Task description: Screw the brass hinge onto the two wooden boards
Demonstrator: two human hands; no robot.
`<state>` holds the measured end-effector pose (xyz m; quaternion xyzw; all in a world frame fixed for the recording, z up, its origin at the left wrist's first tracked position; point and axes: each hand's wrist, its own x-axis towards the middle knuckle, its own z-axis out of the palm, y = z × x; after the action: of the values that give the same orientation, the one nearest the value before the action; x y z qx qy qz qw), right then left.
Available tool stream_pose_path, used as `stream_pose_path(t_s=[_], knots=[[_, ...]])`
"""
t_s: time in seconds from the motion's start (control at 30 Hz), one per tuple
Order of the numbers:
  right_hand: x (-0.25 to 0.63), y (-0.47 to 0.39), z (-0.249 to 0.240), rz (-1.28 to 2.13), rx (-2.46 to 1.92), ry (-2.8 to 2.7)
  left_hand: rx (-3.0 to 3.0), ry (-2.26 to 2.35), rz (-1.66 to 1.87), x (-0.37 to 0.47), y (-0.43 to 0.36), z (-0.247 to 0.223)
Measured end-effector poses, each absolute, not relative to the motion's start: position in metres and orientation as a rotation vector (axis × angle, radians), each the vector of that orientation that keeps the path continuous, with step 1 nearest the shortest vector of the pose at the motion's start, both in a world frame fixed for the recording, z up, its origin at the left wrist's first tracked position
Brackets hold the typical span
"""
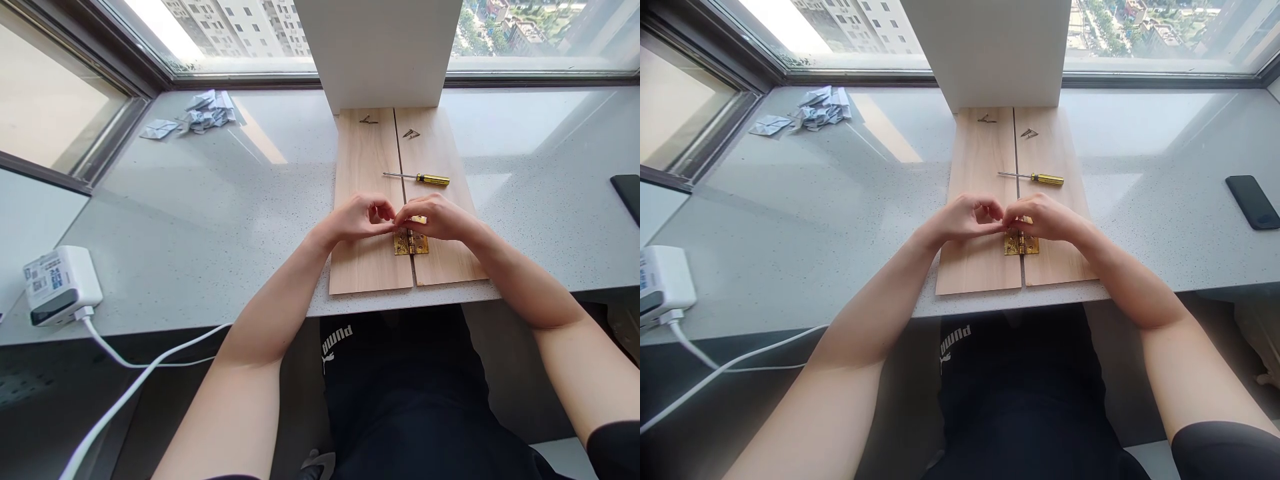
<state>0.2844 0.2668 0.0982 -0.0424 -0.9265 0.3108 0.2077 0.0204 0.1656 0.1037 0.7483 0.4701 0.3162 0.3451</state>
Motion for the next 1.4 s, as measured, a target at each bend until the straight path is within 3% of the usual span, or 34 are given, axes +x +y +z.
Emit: stream_pose_path(t_s=[0.47,0.67,0.93,1.2,1.4], knots=[[0.291,0.278,0.102,0.840,-0.285,-2.579,1.965,1.157,0.779,0.027,0.169,0.095],[0.324,0.329,0.098,0.521,-0.729,-2.421,1.986,1.155,0.796,0.028,0.171,0.094],[0.332,0.355,0.077,0.662,-0.877,-2.350,1.972,1.258,0.786,0.028,0.174,0.092],[0.308,0.343,0.150,0.907,-0.602,-2.015,1.913,1.194,0.835,0.025,0.177,0.086],[0.292,0.294,0.230,1.007,-0.395,-2.190,1.908,1.186,0.837,0.025,0.175,0.085]])
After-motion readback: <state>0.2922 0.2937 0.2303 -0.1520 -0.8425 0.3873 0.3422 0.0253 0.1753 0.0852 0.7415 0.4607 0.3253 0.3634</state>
